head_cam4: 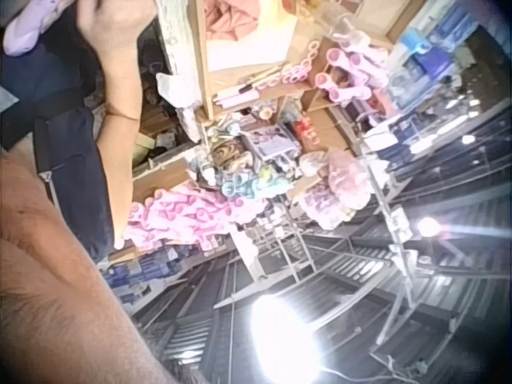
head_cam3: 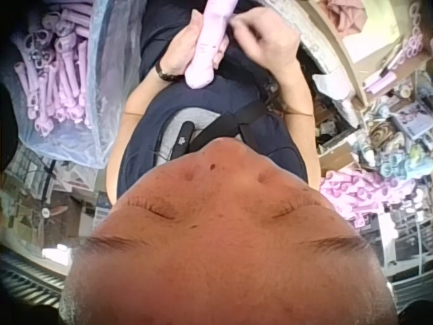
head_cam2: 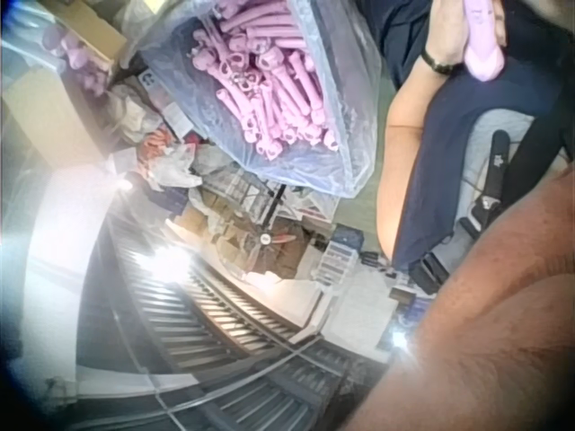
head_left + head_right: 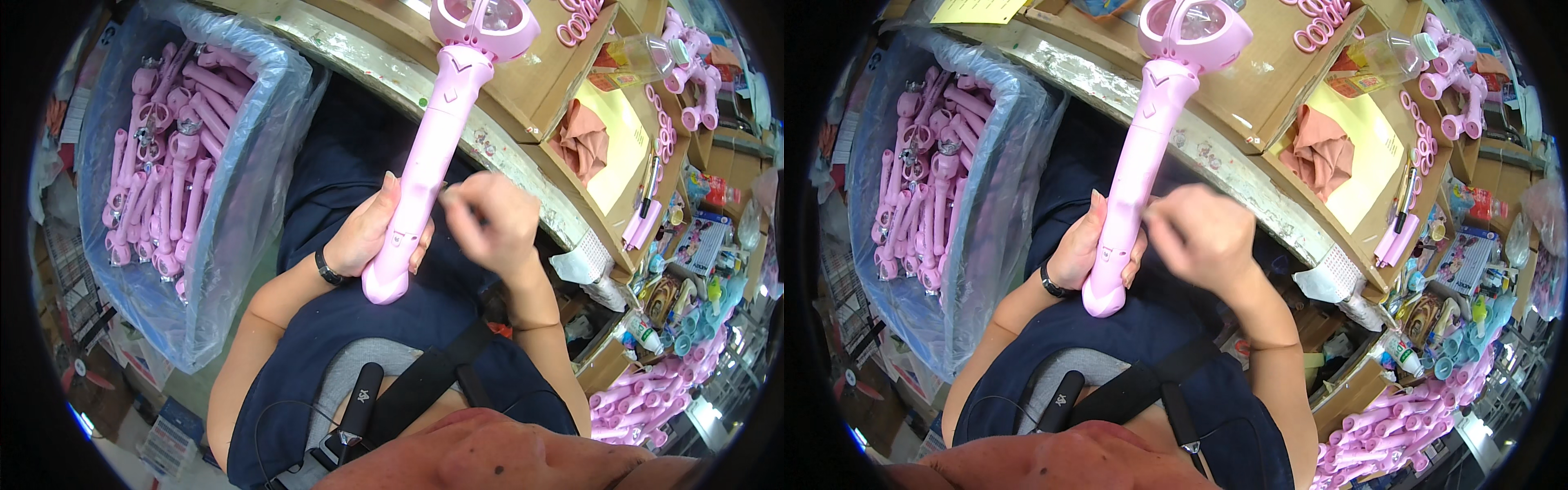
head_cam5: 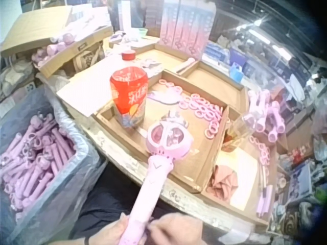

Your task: The person assembles pink light sticks by attaching a clear plastic cap to the top, wiping the surface with a cloth, and applying a small sticker to the handle. They repeat this process for multiple units, placing finished sticks into a tray.

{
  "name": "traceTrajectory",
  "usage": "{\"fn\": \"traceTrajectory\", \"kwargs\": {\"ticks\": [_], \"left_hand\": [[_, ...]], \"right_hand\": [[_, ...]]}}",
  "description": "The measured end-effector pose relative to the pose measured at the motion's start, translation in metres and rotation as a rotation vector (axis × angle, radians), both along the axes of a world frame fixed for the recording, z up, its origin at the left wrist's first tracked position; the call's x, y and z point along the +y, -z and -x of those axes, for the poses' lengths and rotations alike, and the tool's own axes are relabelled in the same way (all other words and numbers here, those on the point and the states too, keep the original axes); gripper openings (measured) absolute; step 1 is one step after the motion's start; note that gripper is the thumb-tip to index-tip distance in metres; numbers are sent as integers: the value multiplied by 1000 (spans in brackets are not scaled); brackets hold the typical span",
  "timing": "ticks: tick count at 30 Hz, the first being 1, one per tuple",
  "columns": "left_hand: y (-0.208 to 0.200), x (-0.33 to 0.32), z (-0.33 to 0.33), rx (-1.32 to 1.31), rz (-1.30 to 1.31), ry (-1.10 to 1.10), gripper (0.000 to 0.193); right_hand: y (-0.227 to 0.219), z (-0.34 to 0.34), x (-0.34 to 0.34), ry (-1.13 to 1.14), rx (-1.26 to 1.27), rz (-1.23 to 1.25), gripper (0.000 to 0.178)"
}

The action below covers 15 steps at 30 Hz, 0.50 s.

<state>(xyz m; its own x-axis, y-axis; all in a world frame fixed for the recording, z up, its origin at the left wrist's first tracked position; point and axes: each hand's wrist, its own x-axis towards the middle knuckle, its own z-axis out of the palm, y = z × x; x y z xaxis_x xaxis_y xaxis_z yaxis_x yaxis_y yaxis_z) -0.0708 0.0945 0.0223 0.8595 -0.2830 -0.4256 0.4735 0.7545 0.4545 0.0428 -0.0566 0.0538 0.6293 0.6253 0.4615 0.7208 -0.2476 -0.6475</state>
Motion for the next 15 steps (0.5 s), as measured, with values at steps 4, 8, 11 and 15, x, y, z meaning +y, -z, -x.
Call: {"fn": "traceTrajectory", "kwargs": {"ticks": [4, 8, 11, 15], "left_hand": [[2, 0, 0, -41, 43, -26, 67], [3, 1, 0, -19, 28, -9, 66], [3, 1, 1, -43, 46, -23, 66], [4, 0, 2, -3, 0, -1, 69]], "right_hand": [[-1, 0, -1, 41, 24, -12, 9], [-1, 1, -1, 60, 80, 75, 10], [0, 2, -1, 8, -16, 6, 11], [1, 0, 1, 45, 28, 17, 11]]}}
